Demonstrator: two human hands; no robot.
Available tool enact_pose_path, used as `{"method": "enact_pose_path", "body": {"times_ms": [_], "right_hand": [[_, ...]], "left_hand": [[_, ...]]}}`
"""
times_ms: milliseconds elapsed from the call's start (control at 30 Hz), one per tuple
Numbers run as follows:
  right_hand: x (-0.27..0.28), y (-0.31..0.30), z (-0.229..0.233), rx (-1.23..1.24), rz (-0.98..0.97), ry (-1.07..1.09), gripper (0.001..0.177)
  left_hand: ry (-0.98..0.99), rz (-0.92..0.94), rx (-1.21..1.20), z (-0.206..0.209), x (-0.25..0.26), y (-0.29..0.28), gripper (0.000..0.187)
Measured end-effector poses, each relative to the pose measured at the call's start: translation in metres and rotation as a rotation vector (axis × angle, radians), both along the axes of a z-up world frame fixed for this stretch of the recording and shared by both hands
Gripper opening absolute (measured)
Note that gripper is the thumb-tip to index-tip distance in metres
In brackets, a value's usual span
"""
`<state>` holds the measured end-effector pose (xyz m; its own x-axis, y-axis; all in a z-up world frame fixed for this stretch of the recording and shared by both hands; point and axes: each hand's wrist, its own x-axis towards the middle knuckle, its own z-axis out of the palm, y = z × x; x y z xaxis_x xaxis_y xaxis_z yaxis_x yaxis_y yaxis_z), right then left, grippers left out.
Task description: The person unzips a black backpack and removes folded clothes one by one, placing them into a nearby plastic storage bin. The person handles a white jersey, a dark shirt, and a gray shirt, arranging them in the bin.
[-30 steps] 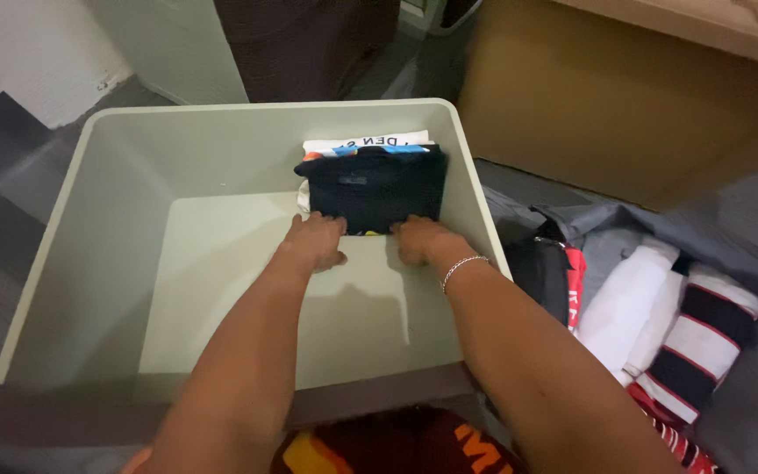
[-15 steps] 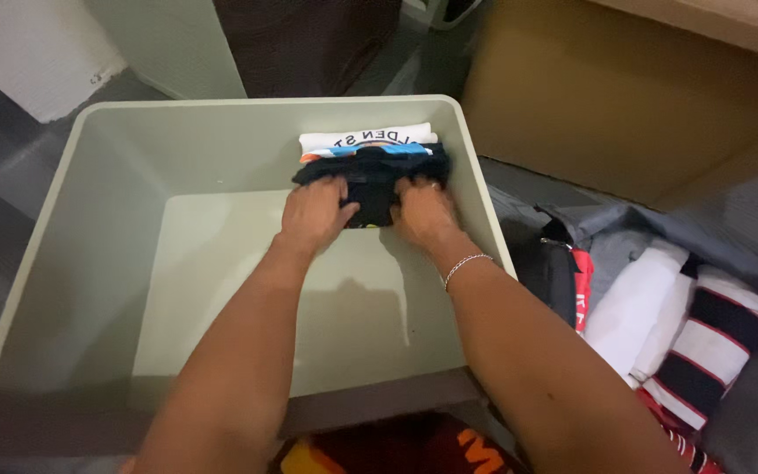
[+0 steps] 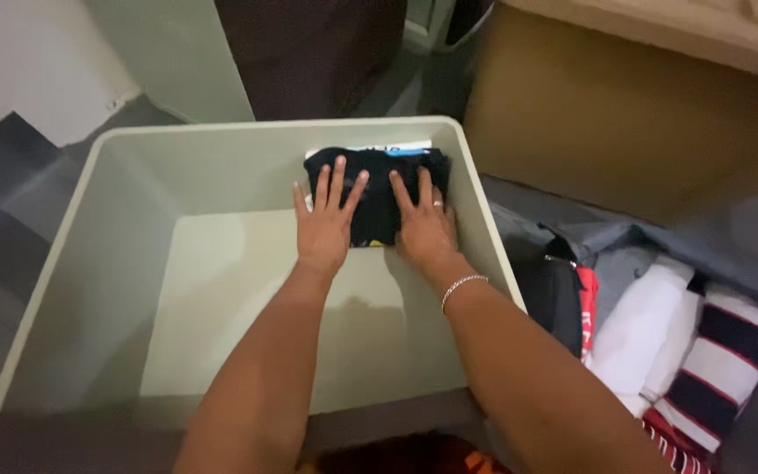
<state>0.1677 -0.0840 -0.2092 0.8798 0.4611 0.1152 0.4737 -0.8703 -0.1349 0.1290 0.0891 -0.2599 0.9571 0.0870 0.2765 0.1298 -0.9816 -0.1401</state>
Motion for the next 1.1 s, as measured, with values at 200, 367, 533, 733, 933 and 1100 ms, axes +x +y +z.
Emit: {"method": "enact_pose_path", "body": {"times_ms": [200, 367, 533, 733, 933, 1100], "right_hand": [[-0.008, 0.003, 0.019, -0.131, -0.059, 0.161, 0.120], [-0.005, 0.001, 0.019, -0.116, -0.036, 0.147, 0.113], [-0.001, -0.003, 0.010, -0.070, -0.024, 0.030, 0.095], [-0.002, 0.000, 0.017, -0.003, -0.057, 0.089, 0.107], [-0.002, 0.001, 0.032, -0.064, -0.032, 0.162, 0.107], [-0.001, 0.007, 0.027, 0.037, -0.047, 0.278, 0.048]], "left_hand": [[0.034, 0.046, 0.043, 0.010, -0.002, -0.002, 0.096], [0.239, 0.089, -0.069, 0.020, 0.004, -0.001, 0.097], [0.083, 0.038, -0.054, 0.013, -0.003, 0.001, 0.098], [0.003, 0.067, -0.104, 0.010, -0.005, 0.001, 0.104], [0.158, 0.129, -0.140, 0.019, -0.003, -0.002, 0.107], [0.017, 0.053, -0.061, 0.023, -0.011, 0.001, 0.108]]}}
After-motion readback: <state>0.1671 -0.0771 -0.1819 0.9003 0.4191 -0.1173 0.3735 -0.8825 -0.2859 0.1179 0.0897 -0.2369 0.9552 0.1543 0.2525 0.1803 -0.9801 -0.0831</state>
